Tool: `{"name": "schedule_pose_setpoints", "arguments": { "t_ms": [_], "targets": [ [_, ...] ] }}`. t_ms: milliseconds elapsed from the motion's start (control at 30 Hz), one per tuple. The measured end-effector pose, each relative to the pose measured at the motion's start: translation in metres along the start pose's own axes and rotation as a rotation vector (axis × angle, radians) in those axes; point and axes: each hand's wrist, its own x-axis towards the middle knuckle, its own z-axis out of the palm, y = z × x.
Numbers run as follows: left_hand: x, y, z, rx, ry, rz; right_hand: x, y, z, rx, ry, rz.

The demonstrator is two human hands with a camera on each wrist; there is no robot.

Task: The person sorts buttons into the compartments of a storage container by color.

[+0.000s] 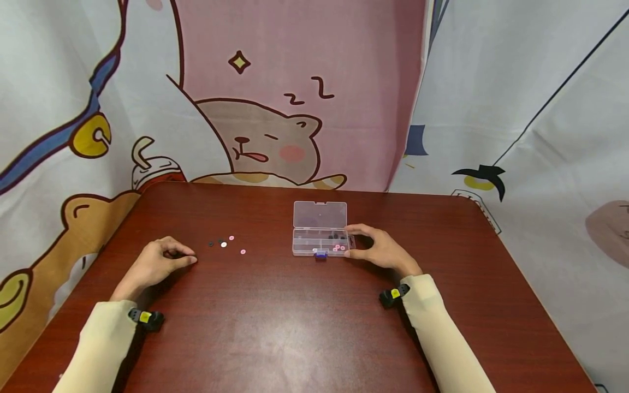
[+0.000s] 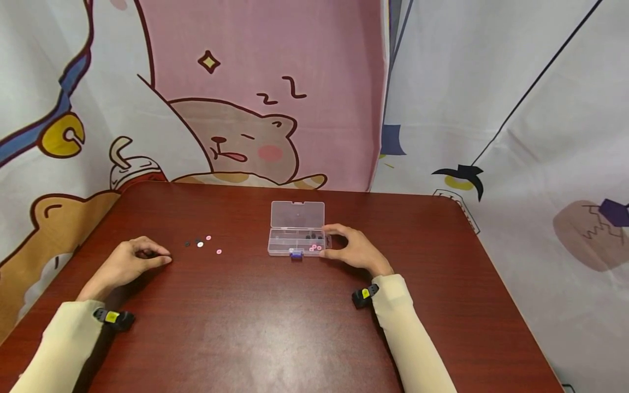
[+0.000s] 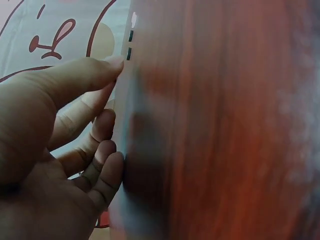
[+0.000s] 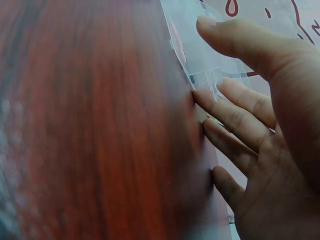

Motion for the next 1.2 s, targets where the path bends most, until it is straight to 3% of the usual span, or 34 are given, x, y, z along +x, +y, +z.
{"name": "schedule_pose_setpoints", "arguments": {
  "t_ms": [433,800,1200],
  "targets": [
    [0.004,0.016,0.002,0.012,0.071,0.070,0.000,-0.001,0.000,-0.008,0.001,-0.016],
    [0.016,0.034,0.008,-0.016,0.057,0.064,-0.001,-0.003,-0.001,-0.012,0.002,0.001],
    [0.030,0.049,0.021,-0.108,0.076,0.090,-0.001,-0.002,-0.001,0.004,0.000,0.008]
  ]
}}
